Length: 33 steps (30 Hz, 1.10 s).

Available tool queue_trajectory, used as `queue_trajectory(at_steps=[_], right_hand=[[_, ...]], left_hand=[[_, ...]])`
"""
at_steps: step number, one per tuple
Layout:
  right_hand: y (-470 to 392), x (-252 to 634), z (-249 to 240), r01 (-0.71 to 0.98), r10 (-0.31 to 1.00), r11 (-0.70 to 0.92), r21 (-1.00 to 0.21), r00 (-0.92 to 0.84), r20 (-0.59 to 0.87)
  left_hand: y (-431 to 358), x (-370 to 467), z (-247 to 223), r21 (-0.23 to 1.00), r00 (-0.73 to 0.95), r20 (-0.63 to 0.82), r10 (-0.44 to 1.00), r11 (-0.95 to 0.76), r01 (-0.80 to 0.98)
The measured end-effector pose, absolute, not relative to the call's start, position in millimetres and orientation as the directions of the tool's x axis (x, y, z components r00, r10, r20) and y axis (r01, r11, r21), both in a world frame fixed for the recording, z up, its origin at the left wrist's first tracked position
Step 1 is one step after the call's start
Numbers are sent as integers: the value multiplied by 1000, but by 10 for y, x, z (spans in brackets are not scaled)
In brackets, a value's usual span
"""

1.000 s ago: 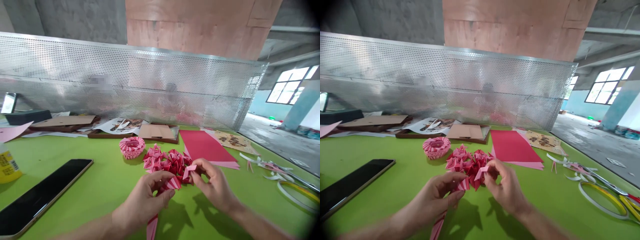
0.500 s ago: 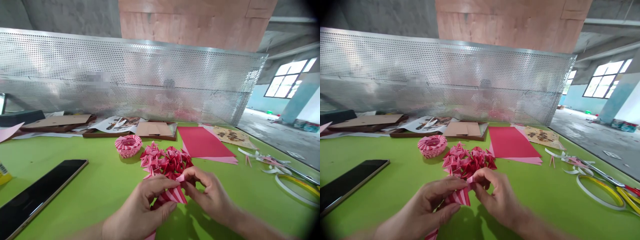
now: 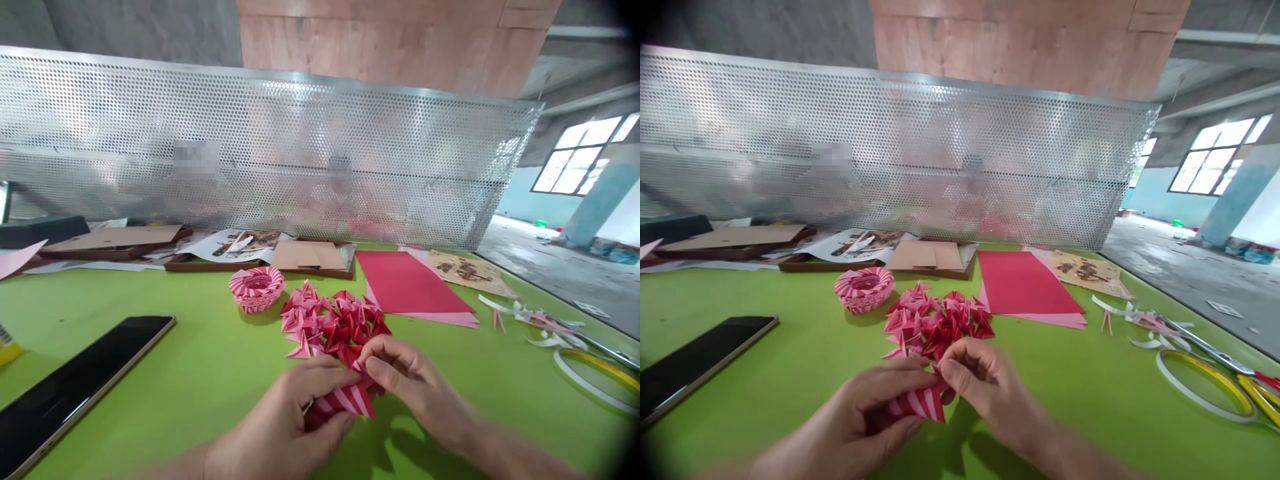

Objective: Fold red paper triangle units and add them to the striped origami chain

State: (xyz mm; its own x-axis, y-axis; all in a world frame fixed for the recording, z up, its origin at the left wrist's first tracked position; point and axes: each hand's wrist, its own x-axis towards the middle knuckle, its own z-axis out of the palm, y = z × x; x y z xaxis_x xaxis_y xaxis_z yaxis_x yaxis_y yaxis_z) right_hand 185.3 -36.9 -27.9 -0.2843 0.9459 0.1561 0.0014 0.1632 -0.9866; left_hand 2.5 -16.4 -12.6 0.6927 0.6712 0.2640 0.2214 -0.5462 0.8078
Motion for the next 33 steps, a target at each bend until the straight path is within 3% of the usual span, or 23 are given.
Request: queue_trajectory(at_steps=[7,11,15,20,25,33], right_hand=[[-299,1857,-355,-188,956,-24,-982,-291,32],[-272,1877,-346,-237,972,-31,-971,-235,27],[-245,1907,-344,-260,985,19,-965,-159,62],[-245,1917,-343,-199,992,81,-977,-80,99],[-275,1866,-279,-70,983,168,-983,-66,173],[-371,1848,-247,78,935,350,-934,-91,342]], left_hand=[[-195,16,-94,758,690,293,662,-601,255],[-199,1,-115,766,648,298,701,-581,276],[-165,6,-174,824,619,202,759,-473,311],[-109,11,-265,888,581,109,807,-342,308],[-133,-4,-183,806,632,277,724,-533,257],[-141,-35,-129,702,735,342,586,-679,215]])
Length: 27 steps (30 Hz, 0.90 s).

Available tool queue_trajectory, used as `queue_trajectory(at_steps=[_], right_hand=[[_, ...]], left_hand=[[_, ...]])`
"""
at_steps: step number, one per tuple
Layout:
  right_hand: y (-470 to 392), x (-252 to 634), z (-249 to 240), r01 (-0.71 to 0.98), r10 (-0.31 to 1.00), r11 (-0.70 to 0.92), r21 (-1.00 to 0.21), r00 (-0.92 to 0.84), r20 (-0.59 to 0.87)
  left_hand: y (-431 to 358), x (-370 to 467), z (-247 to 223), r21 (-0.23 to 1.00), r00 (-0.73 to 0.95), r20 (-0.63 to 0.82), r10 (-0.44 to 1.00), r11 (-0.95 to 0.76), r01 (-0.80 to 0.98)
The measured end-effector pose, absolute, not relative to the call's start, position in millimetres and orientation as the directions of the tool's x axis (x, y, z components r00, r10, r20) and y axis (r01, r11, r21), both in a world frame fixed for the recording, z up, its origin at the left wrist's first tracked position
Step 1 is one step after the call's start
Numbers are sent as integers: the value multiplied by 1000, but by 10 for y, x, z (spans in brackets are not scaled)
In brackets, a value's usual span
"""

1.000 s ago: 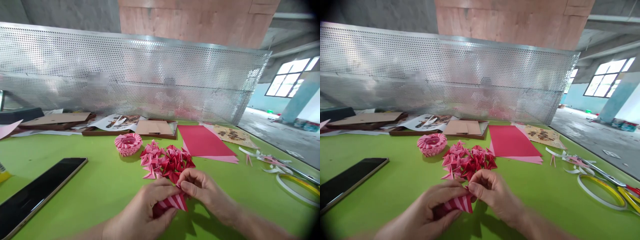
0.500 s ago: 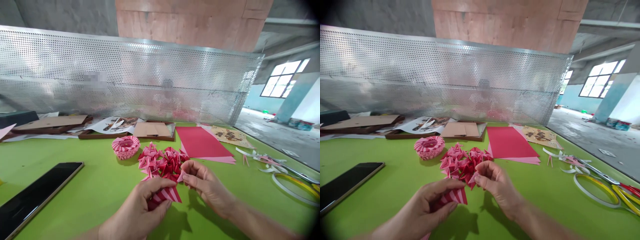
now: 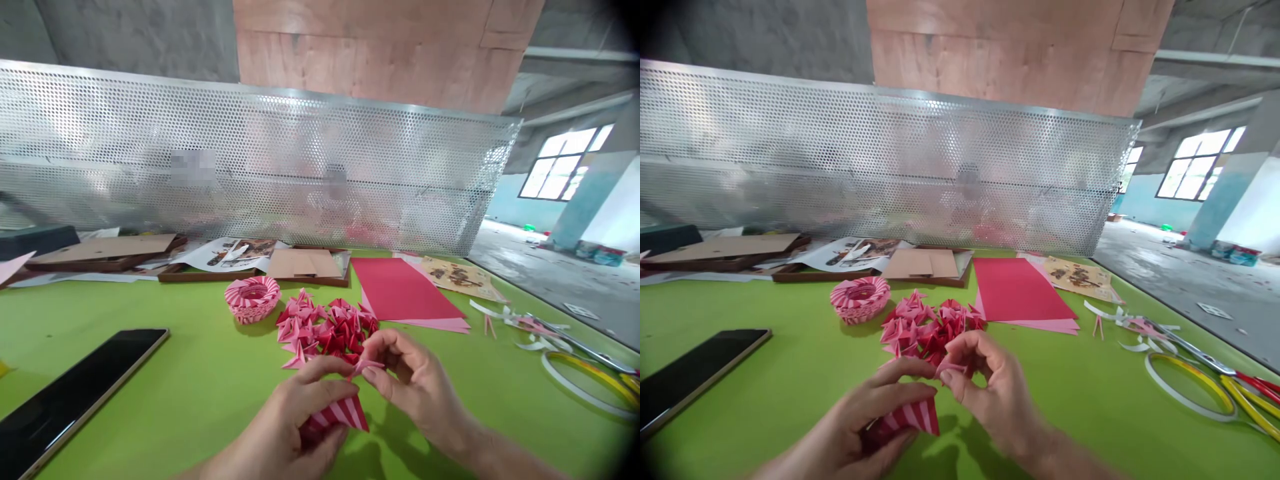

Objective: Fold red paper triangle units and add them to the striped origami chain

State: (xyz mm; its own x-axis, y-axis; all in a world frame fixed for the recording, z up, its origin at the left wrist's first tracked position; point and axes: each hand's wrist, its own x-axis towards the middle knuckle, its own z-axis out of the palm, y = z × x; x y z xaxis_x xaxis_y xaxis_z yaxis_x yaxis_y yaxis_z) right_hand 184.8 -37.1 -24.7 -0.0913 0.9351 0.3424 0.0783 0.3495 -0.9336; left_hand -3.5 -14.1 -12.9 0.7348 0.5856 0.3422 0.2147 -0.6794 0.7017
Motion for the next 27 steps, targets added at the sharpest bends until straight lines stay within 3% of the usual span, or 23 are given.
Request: queue_trajectory(at_steps=[10,18,23,27], right_hand=[[-456,1849,-235,297,792,609,-735,-196,578],[-446,1866,-243,390,735,673,-628,-261,626],[-411,1875,-226,400,833,548,-735,-178,524],[-371,1907,-244,241,940,341,-909,-60,337]], left_hand=[[-170,-30,-116,621,737,387,554,-747,236],[-178,-30,-147,634,723,410,556,-743,212],[-185,-35,-132,712,686,337,645,-651,263],[-134,-27,-174,821,582,211,785,-465,330]])
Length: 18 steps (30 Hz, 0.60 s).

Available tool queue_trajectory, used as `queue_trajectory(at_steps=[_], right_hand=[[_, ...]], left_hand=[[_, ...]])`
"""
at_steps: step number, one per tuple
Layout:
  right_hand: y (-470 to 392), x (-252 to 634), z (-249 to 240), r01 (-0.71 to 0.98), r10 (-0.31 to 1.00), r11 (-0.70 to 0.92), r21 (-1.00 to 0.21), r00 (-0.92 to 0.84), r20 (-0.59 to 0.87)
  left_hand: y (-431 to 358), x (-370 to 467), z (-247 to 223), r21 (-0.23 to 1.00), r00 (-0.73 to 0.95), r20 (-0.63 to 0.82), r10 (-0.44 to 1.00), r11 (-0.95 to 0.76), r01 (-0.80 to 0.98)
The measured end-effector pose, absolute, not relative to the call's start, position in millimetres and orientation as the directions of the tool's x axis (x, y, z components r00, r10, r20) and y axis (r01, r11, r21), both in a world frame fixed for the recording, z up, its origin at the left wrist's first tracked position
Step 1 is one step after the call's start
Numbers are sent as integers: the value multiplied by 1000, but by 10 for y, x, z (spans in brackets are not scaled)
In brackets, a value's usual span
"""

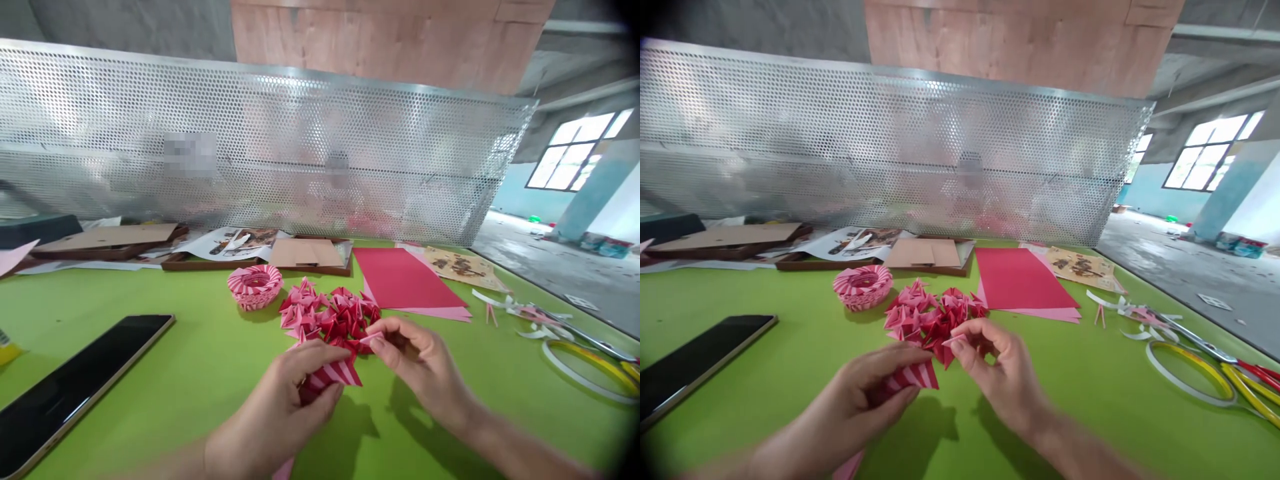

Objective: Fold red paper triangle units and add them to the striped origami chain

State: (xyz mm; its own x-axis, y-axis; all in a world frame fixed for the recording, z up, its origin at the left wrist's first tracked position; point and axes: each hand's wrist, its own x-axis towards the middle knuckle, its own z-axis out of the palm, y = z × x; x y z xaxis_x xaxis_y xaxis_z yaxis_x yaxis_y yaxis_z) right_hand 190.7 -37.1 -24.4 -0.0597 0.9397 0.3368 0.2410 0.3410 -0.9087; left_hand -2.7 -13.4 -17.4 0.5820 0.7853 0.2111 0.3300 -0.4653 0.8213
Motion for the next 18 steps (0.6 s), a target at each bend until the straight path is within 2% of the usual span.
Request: queue_trajectory(at_steps=[3,6,14,18], right_hand=[[-351,1914,-267,110,967,249,-962,-77,241],[-356,1889,-274,67,976,199,-978,-108,191],[-410,1842,-199,86,974,203,-975,-121,192],[-427,1848,-200,119,969,229,-966,-127,214]], left_hand=[[-87,-11,-220,914,552,89,829,-288,285],[-55,1,-243,960,541,38,840,-181,215],[-42,25,-158,994,471,-4,882,-49,100],[-46,27,-123,998,528,-49,848,63,-9]])
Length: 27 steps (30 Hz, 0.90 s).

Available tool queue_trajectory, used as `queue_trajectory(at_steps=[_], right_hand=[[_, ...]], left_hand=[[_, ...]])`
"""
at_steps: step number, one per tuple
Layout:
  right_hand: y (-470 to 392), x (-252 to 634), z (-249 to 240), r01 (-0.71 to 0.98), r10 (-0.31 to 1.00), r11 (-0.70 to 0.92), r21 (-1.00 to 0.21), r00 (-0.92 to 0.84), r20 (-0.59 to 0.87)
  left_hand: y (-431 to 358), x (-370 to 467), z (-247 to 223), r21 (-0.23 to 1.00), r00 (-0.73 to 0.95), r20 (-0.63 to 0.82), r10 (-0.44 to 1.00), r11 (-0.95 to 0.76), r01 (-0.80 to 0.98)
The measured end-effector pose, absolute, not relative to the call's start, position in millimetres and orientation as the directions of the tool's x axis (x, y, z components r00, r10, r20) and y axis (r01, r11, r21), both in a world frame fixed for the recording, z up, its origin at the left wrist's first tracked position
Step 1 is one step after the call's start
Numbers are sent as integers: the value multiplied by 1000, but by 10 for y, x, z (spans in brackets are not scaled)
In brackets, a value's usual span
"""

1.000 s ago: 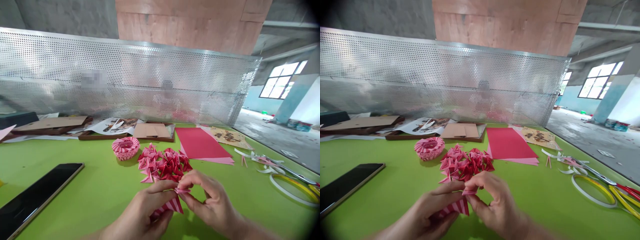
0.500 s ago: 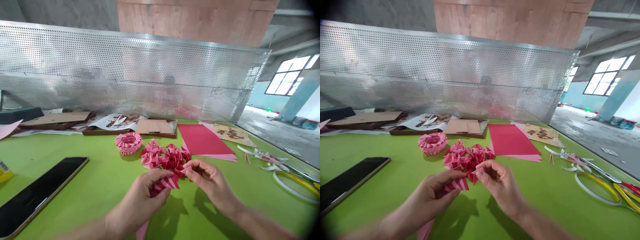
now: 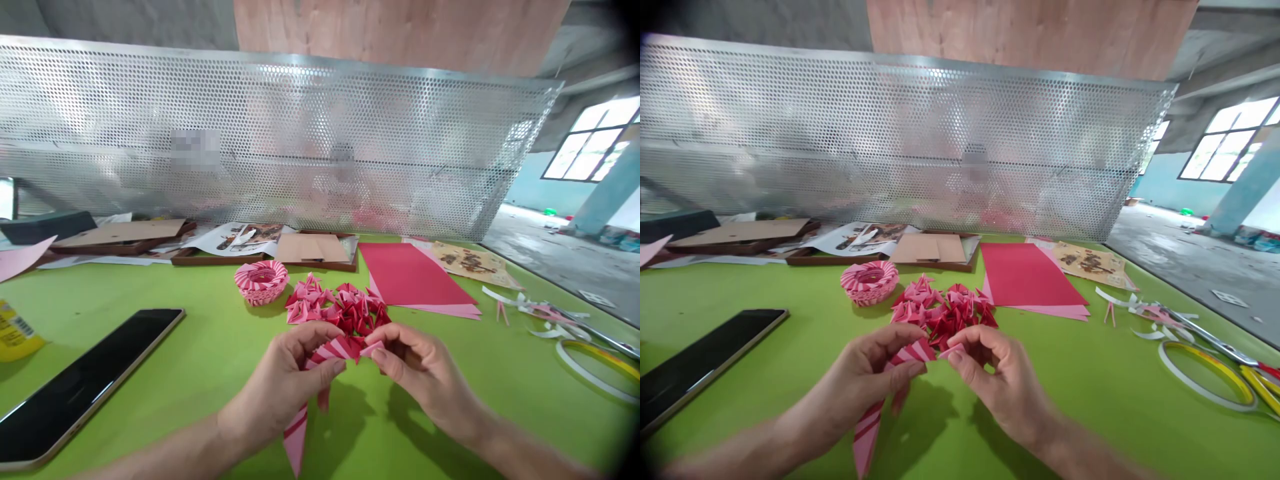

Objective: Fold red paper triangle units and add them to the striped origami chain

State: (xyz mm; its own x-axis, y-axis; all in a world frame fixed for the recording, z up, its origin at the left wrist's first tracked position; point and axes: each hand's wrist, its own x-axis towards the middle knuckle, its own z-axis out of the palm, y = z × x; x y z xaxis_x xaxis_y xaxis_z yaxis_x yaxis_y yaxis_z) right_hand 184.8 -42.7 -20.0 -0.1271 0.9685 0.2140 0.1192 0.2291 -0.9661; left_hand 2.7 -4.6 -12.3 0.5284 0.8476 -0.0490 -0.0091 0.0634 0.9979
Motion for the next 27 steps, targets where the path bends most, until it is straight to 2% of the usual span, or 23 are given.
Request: queue_trajectory(at_steps=[6,10,14,18,24,27], right_hand=[[-444,1855,-193,142,965,239,-961,-147,218],[-441,1861,-184,152,958,274,-950,-135,255],[-454,1875,-194,174,909,415,-893,-121,399],[-489,1889,-184,190,809,588,-786,-146,570],[-514,1884,-144,201,754,657,-727,-150,640],[-515,1875,-117,201,732,680,-705,-150,664]], left_hand=[[-36,-27,-102,995,555,-96,826,103,19],[-44,-62,-68,998,579,-55,813,24,60],[-94,-58,-42,991,574,47,817,-111,78],[-125,-56,-29,990,592,19,805,-97,100],[-107,-161,-67,988,621,83,779,-145,50],[-114,-217,-87,968,630,153,761,-244,60]])
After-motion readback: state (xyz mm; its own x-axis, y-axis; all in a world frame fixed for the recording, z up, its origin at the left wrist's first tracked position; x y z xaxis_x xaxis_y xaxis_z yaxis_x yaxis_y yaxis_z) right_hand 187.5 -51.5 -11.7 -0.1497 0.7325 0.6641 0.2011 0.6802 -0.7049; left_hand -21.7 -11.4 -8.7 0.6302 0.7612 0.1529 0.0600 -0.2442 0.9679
